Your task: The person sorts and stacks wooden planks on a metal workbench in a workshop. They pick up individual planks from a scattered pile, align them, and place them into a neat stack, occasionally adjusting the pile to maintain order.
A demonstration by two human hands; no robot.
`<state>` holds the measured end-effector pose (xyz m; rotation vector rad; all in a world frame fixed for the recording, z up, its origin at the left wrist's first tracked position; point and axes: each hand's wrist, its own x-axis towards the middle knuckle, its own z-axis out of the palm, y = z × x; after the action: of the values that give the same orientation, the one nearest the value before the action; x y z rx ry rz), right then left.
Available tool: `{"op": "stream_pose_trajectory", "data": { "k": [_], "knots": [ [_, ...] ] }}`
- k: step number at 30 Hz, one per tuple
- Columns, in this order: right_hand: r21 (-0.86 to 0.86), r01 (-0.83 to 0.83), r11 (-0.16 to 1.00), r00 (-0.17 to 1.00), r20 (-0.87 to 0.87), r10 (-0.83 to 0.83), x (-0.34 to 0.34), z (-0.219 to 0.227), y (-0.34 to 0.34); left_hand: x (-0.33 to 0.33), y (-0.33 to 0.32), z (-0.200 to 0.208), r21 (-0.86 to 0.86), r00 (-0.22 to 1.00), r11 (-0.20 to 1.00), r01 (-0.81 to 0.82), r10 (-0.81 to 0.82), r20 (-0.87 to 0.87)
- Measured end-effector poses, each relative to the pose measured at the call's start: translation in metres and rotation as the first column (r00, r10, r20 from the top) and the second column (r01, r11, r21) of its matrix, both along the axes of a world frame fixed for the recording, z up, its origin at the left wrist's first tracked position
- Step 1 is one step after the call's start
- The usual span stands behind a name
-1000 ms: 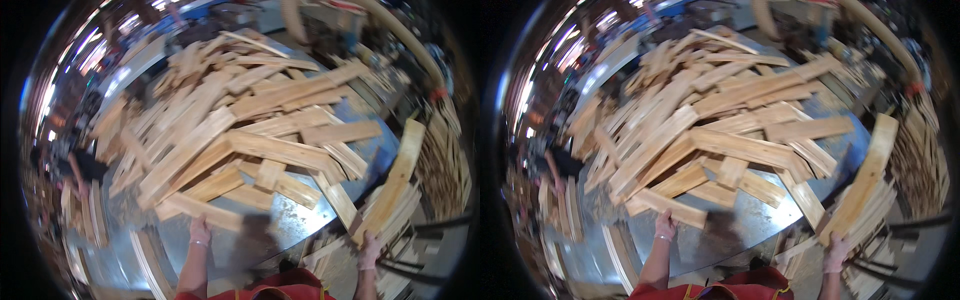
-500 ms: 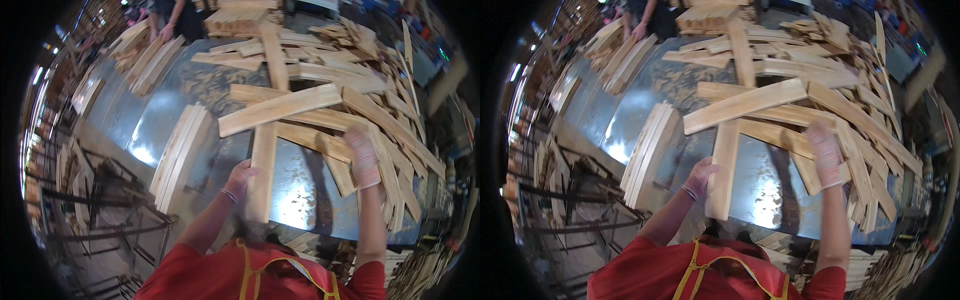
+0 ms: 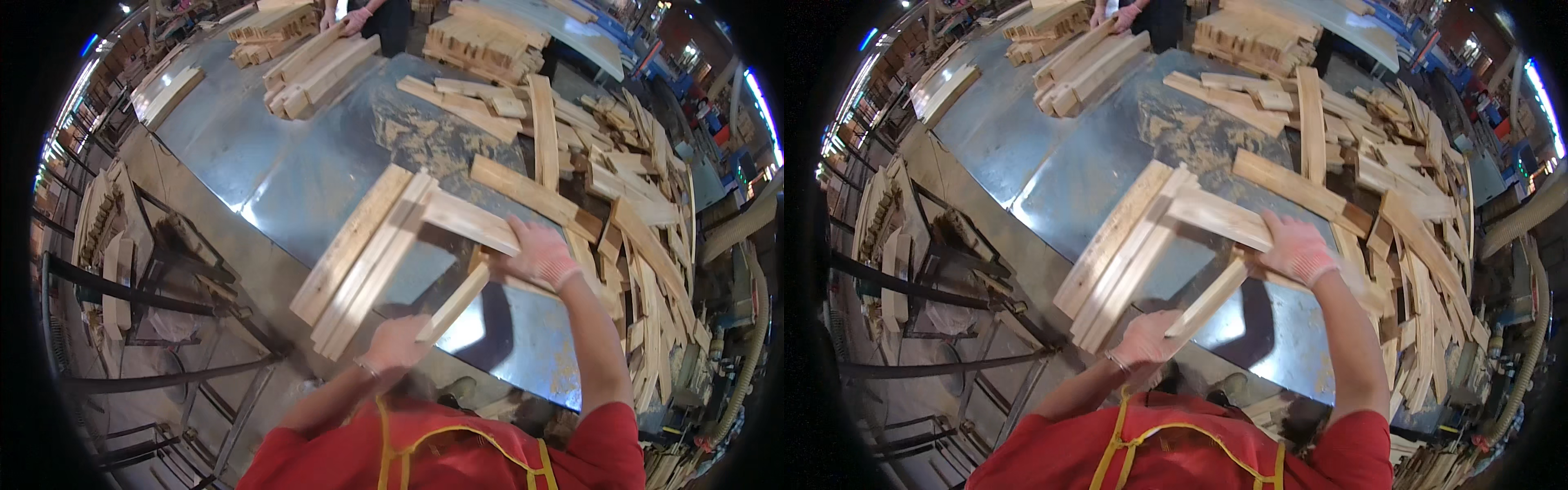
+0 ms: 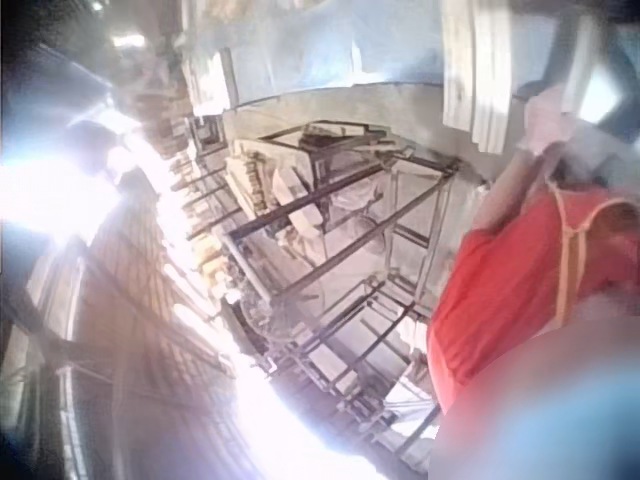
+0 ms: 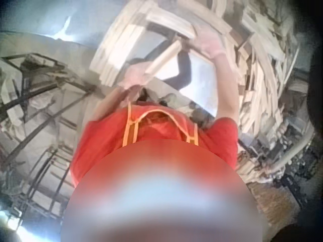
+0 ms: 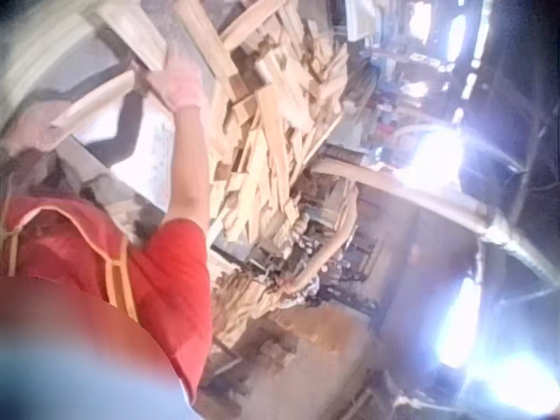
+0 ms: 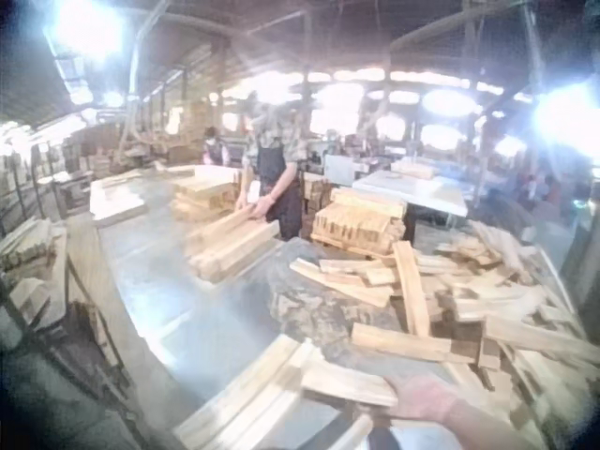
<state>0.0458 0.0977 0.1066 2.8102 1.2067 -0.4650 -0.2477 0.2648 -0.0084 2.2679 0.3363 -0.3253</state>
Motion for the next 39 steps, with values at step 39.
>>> {"op": "stream_pose_trajectory", "data": {
  "k": [39],
  "knots": [
    [0.073, 0.278, 0.958, 0.882, -0.415, -0.224, 0.082, -0.111, -0.076, 0.043, 0.091, -0.036, 0.661, 0.963, 0.701, -0.268, 0.181, 0.199]
  ]
}}
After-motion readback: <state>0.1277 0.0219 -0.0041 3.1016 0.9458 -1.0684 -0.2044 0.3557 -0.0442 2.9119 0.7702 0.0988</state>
